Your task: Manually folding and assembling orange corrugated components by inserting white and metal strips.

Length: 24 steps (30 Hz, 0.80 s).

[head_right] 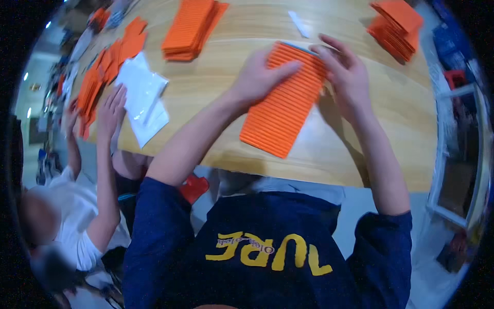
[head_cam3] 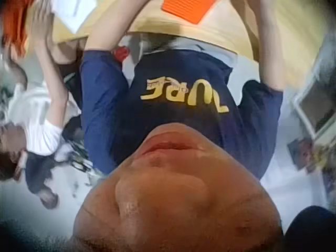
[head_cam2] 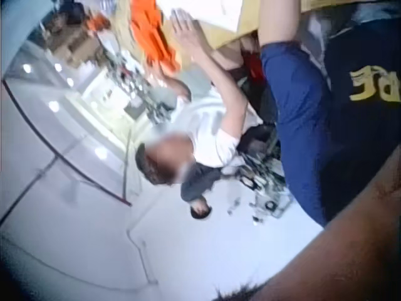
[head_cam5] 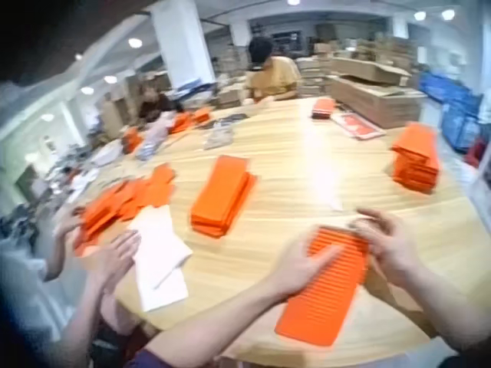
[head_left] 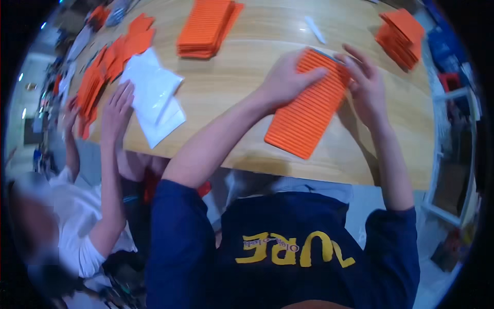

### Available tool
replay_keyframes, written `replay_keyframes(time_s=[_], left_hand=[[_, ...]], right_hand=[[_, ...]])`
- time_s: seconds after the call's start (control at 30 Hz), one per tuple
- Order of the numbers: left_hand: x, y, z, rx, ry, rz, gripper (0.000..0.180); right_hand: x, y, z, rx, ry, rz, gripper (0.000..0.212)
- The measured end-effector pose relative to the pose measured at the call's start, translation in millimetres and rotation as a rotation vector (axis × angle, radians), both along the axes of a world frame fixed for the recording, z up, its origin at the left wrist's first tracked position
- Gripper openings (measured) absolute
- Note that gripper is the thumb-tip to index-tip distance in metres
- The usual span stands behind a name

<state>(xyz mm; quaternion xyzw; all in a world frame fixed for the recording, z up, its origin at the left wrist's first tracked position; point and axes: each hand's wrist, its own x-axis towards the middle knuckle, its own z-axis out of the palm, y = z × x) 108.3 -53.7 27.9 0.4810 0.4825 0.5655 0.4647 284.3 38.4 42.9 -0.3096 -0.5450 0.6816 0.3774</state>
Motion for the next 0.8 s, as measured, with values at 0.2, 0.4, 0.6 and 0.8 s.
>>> replay_keyframes(time_s=[0.2, 0.4, 0.6, 0.8], left_hand=[[13, 11, -3, 0.051, -0.167, 0.156, 0.020], [15, 13, 6, 0.230, -0.062, 0.223, 0.020], [13, 12, 1, 0.279, 0.084, 0.239, 0.021], [13, 8, 5, 0.220, 0.043, 0.204, 0.021]], right_hand=[[0, -14, -8, 0.079, 0.054, 0.045, 0.044], [-5, -19, -14, 0.230, 0.125, 0.020, 0.038], [-8, -25, -18, 0.386, 0.118, -0.025, 0.034], [-2, -18, -22, 0.619, 0.067, -0.043, 0.027]])
